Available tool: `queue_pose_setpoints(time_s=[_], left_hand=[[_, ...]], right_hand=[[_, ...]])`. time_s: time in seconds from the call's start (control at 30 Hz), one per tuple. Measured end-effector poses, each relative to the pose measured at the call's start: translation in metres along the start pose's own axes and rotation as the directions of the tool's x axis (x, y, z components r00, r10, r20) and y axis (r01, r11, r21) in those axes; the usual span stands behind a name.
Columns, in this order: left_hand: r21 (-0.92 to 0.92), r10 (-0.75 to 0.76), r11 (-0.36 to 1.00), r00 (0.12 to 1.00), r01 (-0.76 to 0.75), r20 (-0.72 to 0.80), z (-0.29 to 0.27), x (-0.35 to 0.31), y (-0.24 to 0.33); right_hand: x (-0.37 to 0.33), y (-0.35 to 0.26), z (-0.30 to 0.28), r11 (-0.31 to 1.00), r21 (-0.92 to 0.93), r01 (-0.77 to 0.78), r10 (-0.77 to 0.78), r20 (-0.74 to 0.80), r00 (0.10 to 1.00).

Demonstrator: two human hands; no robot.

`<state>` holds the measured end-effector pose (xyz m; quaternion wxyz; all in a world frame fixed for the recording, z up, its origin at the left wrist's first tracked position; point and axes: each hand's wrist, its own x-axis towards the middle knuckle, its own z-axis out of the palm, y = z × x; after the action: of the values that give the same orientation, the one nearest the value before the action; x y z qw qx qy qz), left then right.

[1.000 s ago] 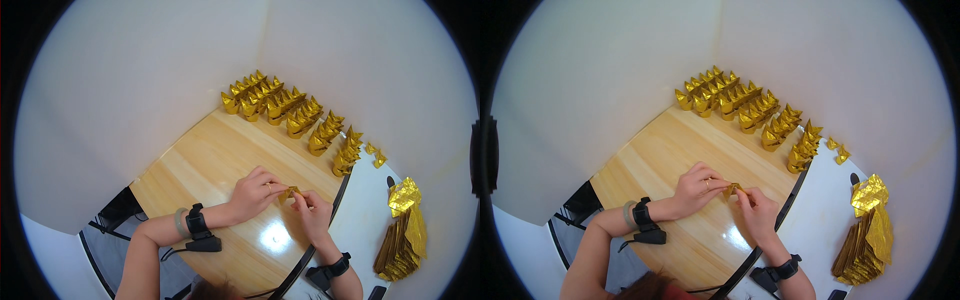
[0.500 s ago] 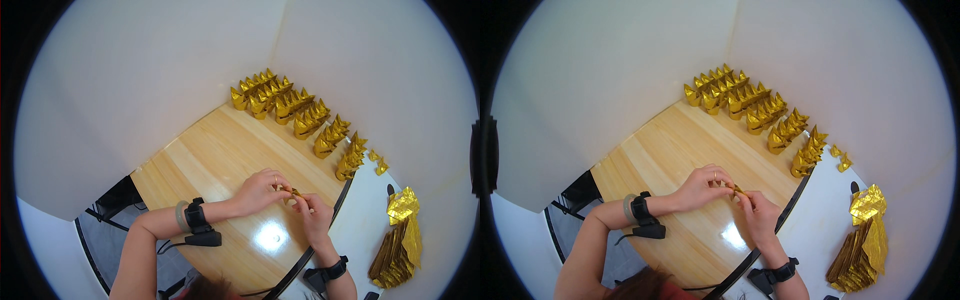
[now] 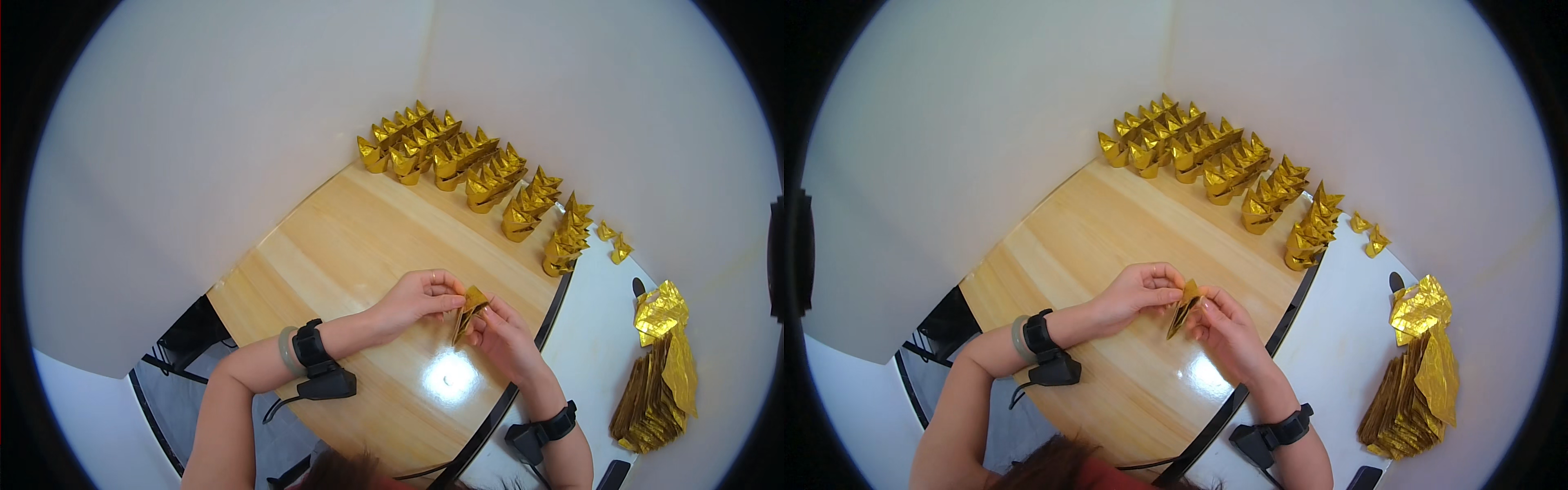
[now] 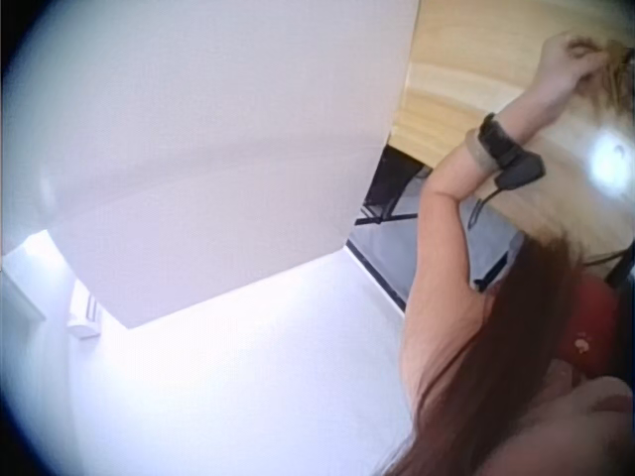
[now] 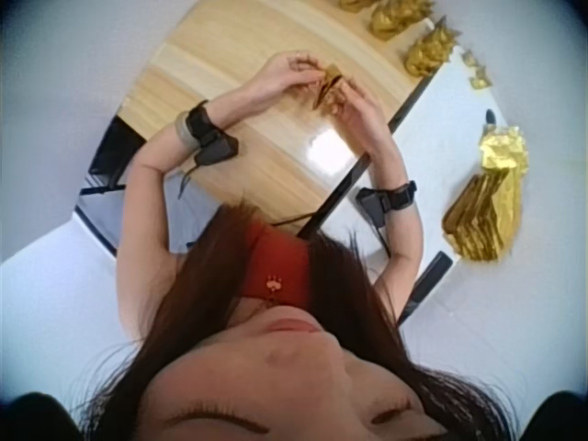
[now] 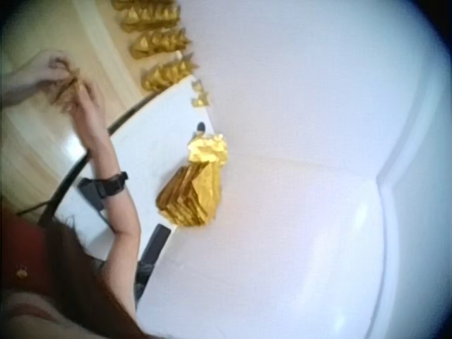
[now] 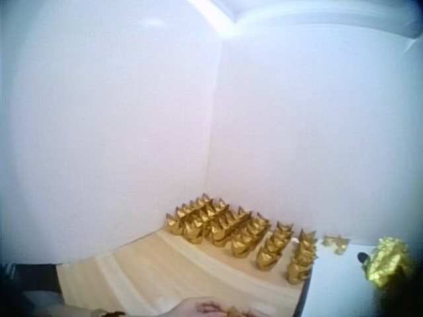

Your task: Folding gold-colored paper sheets into traditional ingot shapes.

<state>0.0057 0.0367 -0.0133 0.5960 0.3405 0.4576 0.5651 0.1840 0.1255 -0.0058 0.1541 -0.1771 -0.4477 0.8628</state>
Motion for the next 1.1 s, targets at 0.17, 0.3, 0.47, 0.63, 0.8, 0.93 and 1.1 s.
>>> queue_pose_setpoints(time_s=[0.17,0.3,0.47,0.63,0.8,0.93,1.1], left_hand=[[-0.135,0.024,0.991,0.994,-0.010,0.105,-0.002,0.002,-0.011],[-0.263,0.006,0.964,0.987,0.037,0.162,0.001,-0.001,-0.008],[-0.387,-0.011,0.919,0.988,0.071,0.156,-0.001,-0.001,-0.008],[-0.459,-0.027,0.876,0.966,0.146,0.256,0.000,0.000,-0.008],[-0.402,-0.068,0.904,0.977,0.146,0.202,-0.002,0.003,-0.011],[-0.479,0.017,0.874,0.981,0.079,0.194,-0.001,0.001,-0.015],[-0.488,-0.006,0.868,0.985,0.089,0.170,-0.002,0.003,-0.019]], right_hand=[[0.001,0.000,-0.002,0.993,0.109,-0.044,0.041,0.025,0.999],[0.000,0.003,-0.004,0.994,0.095,-0.055,0.054,0.013,0.998],[-0.002,0.002,-0.003,0.990,0.142,0.011,-0.003,-0.057,0.998],[-0.003,-0.002,0.003,0.903,0.421,-0.080,0.050,0.082,0.995],[0.000,0.002,-0.001,0.873,0.483,-0.074,0.097,-0.021,0.995],[0.000,0.007,-0.007,0.809,0.577,-0.113,0.094,0.063,0.994],[-0.001,0.007,-0.005,0.798,0.599,-0.069,0.081,0.006,0.997]])
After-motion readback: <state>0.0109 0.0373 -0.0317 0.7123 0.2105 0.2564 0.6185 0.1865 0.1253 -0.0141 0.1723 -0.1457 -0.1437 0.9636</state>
